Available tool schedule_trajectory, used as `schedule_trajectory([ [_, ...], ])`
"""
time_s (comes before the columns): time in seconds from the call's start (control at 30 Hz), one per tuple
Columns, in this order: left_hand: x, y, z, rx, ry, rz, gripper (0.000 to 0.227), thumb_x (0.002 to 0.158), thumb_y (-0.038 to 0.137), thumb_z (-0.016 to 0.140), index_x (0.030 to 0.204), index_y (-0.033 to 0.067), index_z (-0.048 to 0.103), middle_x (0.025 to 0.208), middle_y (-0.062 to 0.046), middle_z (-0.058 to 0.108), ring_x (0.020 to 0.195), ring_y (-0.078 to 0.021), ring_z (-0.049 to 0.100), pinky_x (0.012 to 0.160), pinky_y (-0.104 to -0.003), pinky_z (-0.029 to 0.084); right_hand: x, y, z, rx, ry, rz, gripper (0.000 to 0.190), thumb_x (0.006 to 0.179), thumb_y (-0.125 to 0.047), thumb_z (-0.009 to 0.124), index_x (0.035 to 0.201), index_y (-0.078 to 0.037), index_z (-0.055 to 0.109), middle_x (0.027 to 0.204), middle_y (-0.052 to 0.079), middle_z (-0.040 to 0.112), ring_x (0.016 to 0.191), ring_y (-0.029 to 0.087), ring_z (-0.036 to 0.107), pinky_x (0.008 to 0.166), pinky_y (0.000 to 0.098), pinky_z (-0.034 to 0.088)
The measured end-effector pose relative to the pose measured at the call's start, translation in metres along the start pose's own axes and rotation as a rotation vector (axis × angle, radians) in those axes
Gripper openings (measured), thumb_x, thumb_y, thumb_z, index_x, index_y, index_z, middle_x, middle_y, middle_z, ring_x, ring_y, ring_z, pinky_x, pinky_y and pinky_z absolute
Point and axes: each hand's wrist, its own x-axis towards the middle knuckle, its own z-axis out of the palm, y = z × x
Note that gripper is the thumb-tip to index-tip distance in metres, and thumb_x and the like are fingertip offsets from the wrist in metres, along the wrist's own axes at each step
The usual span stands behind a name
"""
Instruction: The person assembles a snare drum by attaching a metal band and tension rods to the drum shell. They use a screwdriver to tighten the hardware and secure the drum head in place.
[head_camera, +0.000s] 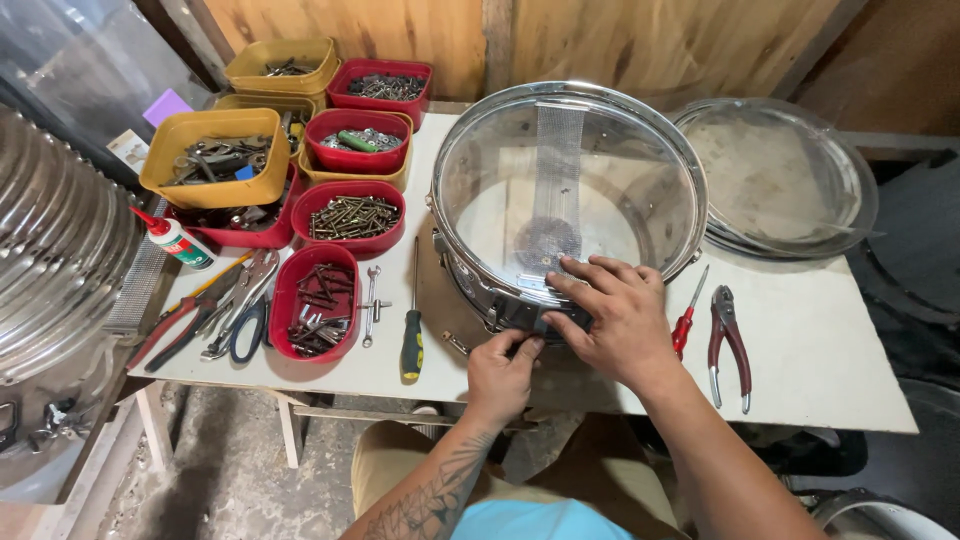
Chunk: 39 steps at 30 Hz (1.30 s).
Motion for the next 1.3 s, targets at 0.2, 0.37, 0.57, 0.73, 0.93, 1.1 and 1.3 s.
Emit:
schedule_trajectory([
  [0.2,0.001,0.01,0.0,-0.02,-0.014,-0.02,0.011,0.087,0.015,0.081,0.089,0.0044,0.081,0.062,-0.015,0.073,0.059,-0.0198,0.074,0.057,-0.03,0.059,0.0,-0.001,0.0,0.005,0.027,0.003,0.04,0.082,-0.057,0.073,0.119,-0.042,0.073,0.122,-0.013,0.072,0.115,0.019,0.067,0.091,0.0409,0.041],
  [0.37,0.001,0.004,-0.001,-0.039,0.001,-0.011,0.011,0.087,0.014,0.081,0.088,0.0039,0.08,0.06,-0.014,0.072,0.058,-0.0186,0.074,0.053,-0.029,0.058,0.002,-0.004,-0.002,0.007,0.037,0.004,0.038,0.082,-0.057,0.073,0.117,-0.041,0.074,0.12,-0.012,0.073,0.113,0.021,0.067,0.089,0.0412,0.041],
  [0.57,0.001,0.018,-0.016,0.145,0.035,-0.085,0.056,0.076,0.041,0.088,0.116,0.0037,0.076,0.099,-0.024,0.077,0.087,-0.0312,0.079,0.075,-0.038,0.065,0.002,-0.005,-0.003,-0.002,0.046,0.008,0.036,0.083,-0.056,0.073,0.115,-0.041,0.075,0.119,-0.011,0.074,0.113,0.022,0.068,0.089,0.0415,0.042],
  [0.73,0.02,0.083,-0.043,0.321,0.308,0.318,0.052,0.088,0.044,0.074,0.12,0.0039,0.069,0.108,-0.019,0.069,0.101,-0.0356,0.071,0.089,-0.046,0.06,0.001,-0.003,-0.002,0.007,0.066,-0.017,0.037,0.083,-0.056,0.072,0.115,-0.039,0.075,0.119,-0.011,0.074,0.112,0.021,0.068,0.088,0.0409,0.041],
  [0.93,0.057,0.142,-0.039,0.354,0.121,0.074,0.1,0.084,0.047,0.074,0.161,0.0052,0.025,0.16,-0.03,0.031,0.147,-0.0502,0.035,0.121,-0.059,0.03,0.001,-0.006,-0.005,0.003,0.061,-0.019,0.038,0.085,-0.057,0.07,0.118,-0.037,0.075,0.12,-0.009,0.074,0.112,0.022,0.068,0.089,0.0407,0.042],
  [1.1,0.064,0.107,-0.032,0.322,0.154,0.184,0.093,0.087,0.042,0.066,0.161,0.0015,0.026,0.159,-0.035,0.031,0.148,-0.0526,0.031,0.122,-0.058,0.026,0.003,-0.009,-0.007,-0.003,0.069,-0.02,0.038,0.085,-0.055,0.07,0.117,-0.037,0.075,0.12,-0.008,0.073,0.111,0.022,0.067,0.087,0.0406,0.04],
  [1.3,0.07,0.092,-0.027,0.31,0.223,0.288,0.088,0.088,0.036,0.063,0.16,-0.0004,0.028,0.158,-0.035,0.034,0.147,-0.0531,0.032,0.121,-0.057,0.026,0.005,-0.009,-0.003,0.008,0.11,-0.027,0.035,0.085,-0.054,0.069,0.115,-0.036,0.076,0.119,-0.009,0.074,0.11,0.022,0.068,0.085,0.04,0.04],
])
